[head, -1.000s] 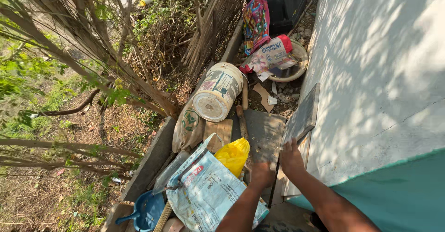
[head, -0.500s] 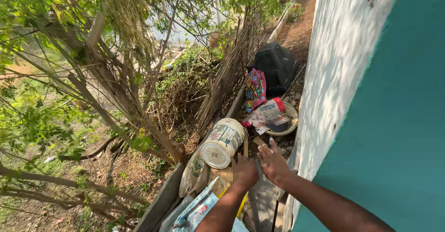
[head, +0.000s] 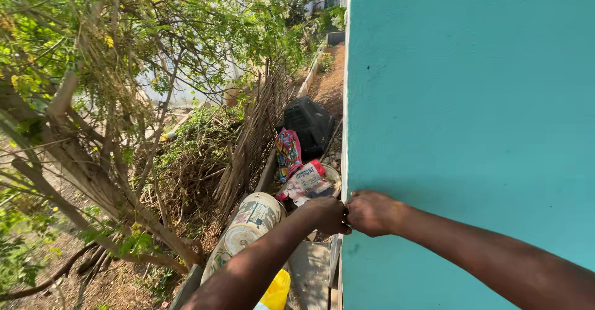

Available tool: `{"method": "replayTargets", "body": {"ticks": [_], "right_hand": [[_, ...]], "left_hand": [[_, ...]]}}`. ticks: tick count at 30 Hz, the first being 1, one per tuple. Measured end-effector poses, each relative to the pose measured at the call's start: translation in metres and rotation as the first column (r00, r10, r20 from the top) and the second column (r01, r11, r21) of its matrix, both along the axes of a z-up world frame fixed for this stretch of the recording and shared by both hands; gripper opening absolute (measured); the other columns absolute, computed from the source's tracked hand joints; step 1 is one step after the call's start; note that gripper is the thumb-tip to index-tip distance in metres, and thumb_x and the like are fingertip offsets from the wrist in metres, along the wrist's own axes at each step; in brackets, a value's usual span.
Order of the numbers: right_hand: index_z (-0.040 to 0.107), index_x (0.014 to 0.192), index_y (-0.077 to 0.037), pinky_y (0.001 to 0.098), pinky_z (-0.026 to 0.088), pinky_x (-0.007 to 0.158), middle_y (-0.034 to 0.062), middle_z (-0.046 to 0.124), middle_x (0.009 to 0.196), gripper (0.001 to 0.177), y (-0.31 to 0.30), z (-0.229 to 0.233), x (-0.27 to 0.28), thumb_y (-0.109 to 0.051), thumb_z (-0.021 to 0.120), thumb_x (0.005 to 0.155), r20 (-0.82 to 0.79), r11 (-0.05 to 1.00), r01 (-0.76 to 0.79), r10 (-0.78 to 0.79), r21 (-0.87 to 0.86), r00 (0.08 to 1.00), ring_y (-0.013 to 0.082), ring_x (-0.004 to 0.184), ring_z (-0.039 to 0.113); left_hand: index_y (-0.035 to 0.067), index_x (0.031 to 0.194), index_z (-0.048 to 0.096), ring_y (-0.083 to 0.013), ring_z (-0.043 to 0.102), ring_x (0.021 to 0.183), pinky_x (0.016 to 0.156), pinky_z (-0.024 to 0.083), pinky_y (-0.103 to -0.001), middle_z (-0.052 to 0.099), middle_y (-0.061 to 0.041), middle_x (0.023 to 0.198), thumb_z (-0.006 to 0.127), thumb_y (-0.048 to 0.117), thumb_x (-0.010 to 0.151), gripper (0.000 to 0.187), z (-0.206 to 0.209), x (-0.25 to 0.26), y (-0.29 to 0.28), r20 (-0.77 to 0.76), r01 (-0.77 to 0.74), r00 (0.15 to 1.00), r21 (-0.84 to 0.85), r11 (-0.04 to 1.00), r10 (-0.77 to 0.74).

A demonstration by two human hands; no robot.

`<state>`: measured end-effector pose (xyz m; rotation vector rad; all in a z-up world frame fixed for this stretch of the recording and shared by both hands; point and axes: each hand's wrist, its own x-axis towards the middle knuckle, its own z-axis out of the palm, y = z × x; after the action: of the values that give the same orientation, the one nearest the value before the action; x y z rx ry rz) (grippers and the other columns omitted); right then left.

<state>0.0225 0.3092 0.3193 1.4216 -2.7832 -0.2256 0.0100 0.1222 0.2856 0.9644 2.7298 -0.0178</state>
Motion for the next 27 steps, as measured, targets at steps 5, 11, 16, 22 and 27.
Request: {"method": "replayTargets", "body": {"ticks": [5,11,16,22,27], "right_hand": [[0.075,0.092,-0.013,0.0421,0.051,0.095,0.0037,0.070,0.104,0.016,0.069,0.064,0.056,-0.018,0.060,0.094,-0.141,0.962,0.047,-0.009,0.271,0.990,0.0276,0.097,0.064],[0.070,0.116,-0.010,0.0463,0.037,0.114,0.0008,0.066,0.125,0.024,0.153,0.080,0.101,-0.023,0.058,0.099,-0.199,0.833,0.442,-0.396,0.334,0.897,0.0213,0.117,0.060],[0.048,0.146,-0.013,0.0516,0.031,0.119,0.0052,0.046,0.155,0.052,0.235,0.076,0.160,-0.028,0.060,0.099,-0.283,0.711,0.669,-0.610,0.217,0.740,0.0217,0.142,0.043],[0.027,0.159,-0.015,0.0507,0.026,0.122,0.0033,0.023,0.167,0.074,0.322,0.081,0.232,-0.033,0.064,0.097,-0.134,0.355,0.912,-0.913,0.207,0.386,0.0218,0.152,0.027],[0.060,0.137,-0.022,0.0417,0.038,0.126,-0.0054,0.049,0.159,0.048,0.415,0.065,0.322,-0.045,0.064,0.094,-0.104,0.130,0.976,-0.983,0.173,0.149,0.0116,0.154,0.043]], "left_hand": [[0.021,0.128,0.071,-0.0331,0.068,0.111,0.094,0.055,-0.047,0.075,-0.010,0.114,0.062,0.059,0.090,0.055,0.052,0.031,0.079,0.002,0.153,0.988,0.025,0.988,-0.153],[0.011,0.148,0.053,-0.0323,0.066,0.120,0.101,0.054,-0.047,0.073,-0.014,0.124,0.065,0.055,0.089,0.075,0.079,0.052,0.162,0.034,0.244,0.967,0.143,0.959,-0.252],[0.007,0.156,0.032,-0.0339,0.025,0.153,0.122,0.025,-0.050,0.034,-0.018,0.161,0.068,0.051,0.092,0.085,0.081,0.068,0.235,-0.174,0.454,0.886,0.147,0.879,-0.429],[0.006,0.162,0.015,-0.0326,0.007,0.159,0.127,0.014,-0.053,0.016,-0.016,0.170,0.066,0.046,0.095,0.093,0.091,0.105,0.324,-0.148,0.568,0.821,0.132,0.812,-0.551],[0.003,0.162,0.013,-0.0352,0.006,0.159,0.126,0.012,-0.055,0.013,-0.017,0.170,0.068,0.046,0.094,0.097,0.092,0.138,0.402,-0.136,0.684,0.729,0.120,0.719,-0.671]]}}
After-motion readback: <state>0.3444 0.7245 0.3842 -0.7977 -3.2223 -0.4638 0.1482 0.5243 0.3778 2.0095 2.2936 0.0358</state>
